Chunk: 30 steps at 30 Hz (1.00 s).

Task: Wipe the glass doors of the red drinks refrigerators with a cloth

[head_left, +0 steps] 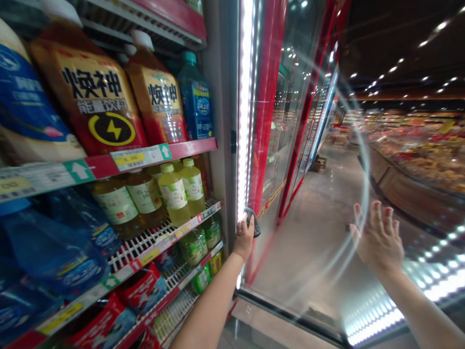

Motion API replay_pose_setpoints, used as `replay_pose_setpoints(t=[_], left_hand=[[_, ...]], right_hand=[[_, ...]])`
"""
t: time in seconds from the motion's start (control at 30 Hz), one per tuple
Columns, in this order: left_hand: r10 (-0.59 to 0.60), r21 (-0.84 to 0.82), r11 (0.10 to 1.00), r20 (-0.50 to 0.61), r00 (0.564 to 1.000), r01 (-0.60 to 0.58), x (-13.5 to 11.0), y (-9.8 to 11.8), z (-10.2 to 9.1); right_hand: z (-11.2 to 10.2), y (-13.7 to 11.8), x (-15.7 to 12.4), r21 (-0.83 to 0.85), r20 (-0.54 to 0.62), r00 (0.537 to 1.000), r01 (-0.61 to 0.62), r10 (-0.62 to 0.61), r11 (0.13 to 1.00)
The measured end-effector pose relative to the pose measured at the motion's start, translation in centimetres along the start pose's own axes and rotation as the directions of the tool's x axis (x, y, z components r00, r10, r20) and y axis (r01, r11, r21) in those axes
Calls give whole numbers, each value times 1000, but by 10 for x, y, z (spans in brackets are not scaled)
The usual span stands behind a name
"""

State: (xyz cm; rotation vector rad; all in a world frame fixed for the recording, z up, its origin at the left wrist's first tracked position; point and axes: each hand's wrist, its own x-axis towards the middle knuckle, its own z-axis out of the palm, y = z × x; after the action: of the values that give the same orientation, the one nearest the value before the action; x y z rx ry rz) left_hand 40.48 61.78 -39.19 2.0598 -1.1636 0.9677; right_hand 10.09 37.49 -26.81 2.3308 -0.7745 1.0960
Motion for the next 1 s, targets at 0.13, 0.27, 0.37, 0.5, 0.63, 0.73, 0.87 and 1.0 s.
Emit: replay_pose_setpoints(t=[0.13, 0.27, 0.37, 0.5, 0.63, 0.73, 0.87, 1.0], left_hand=[[122, -39, 992, -18, 992, -123, 23, -17, -24], [96, -19, 995, -139, 986, -100, 67, -34, -27], [122, 23, 993, -105, 987, -120, 66, -41, -17], [167, 13, 986, -65, 984, -166, 32, -44, -11], [185, -17, 982, -66, 980, -187, 38, -42, -12], [129, -81, 987, -103, 986, -137, 56, -37, -6], [58, -189, 979, -116, 992, -79, 39, -24, 10], [-39, -269, 963, -77, 996, 17, 15, 7, 26]], right_hand=[[3, -1, -2, -5, -4, 1000, -7, 7, 1000], [4, 0, -3, -27, -11, 1000, 9, -9, 1000], [4, 1, -5, -35, -4, 1000, 6, -6, 999], [3, 0, -7, -27, -20, 1000, 9, -10, 1000], [2, -4, -8, -16, -30, 1000, -9, 8, 1000], [3, -6, -9, -30, -32, 999, -14, 13, 999], [4, -8, -11, -60, -39, 999, -20, 17, 998], [1, -11, -9, -76, -7, 1000, -23, 22, 997]])
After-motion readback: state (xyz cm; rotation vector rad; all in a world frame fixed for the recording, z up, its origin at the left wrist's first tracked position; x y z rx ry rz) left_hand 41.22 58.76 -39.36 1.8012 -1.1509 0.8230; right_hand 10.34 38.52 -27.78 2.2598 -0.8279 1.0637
